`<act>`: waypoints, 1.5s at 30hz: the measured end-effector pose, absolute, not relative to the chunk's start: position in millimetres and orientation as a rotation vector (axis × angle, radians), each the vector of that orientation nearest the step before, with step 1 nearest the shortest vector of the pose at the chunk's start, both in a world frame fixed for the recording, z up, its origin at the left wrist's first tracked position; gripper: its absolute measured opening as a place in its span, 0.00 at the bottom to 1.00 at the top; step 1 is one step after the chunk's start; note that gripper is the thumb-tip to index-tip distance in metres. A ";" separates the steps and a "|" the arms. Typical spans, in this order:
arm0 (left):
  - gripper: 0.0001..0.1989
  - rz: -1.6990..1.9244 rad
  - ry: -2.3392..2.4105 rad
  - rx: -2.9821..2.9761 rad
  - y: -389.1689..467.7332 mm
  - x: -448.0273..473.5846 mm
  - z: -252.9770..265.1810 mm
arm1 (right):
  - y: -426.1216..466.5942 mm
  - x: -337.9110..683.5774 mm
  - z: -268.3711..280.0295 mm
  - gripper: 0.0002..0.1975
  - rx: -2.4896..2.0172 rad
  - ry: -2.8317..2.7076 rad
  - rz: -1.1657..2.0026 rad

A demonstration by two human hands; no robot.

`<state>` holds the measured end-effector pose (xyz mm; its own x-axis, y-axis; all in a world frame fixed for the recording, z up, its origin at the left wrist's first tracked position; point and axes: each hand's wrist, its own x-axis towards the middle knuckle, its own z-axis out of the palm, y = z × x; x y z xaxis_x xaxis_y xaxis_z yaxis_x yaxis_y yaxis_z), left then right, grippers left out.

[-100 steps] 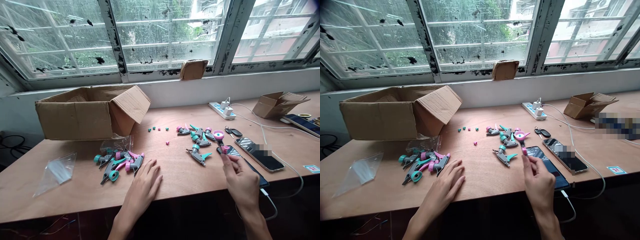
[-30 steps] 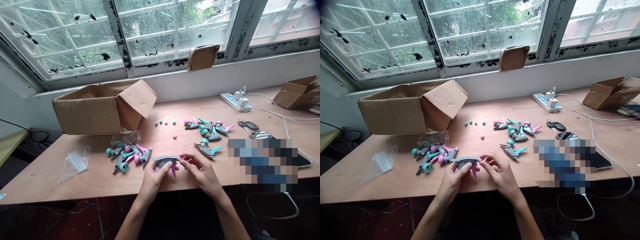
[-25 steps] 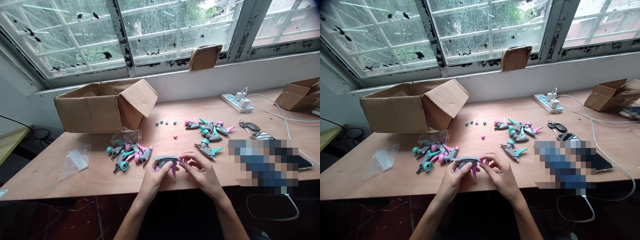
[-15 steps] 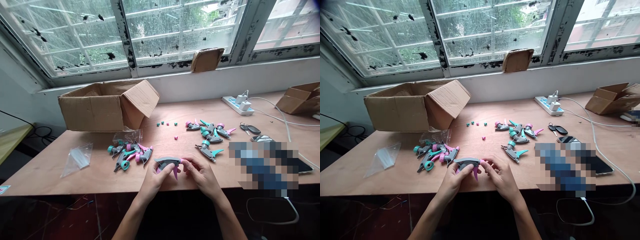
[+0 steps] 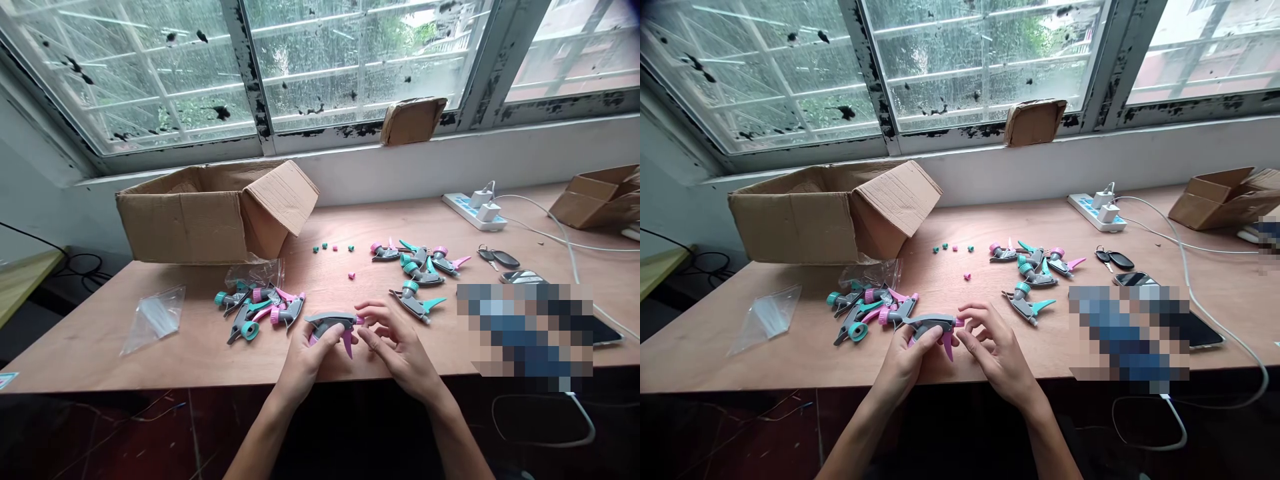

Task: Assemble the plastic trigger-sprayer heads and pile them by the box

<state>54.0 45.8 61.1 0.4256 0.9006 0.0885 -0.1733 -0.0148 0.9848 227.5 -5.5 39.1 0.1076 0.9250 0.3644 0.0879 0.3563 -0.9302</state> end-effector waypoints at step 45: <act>0.13 0.881 0.747 1.393 46.9 49.1 57.2 | -6.0 230.3 42.1 0.14 -1.111 -1.313 0.983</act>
<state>49.1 46.9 57.2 0.4964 0.8659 0.0618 -0.0801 -0.0252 0.9965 230.3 -6.0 42.1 0.0408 0.9749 0.2187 0.0650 0.2159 -0.9743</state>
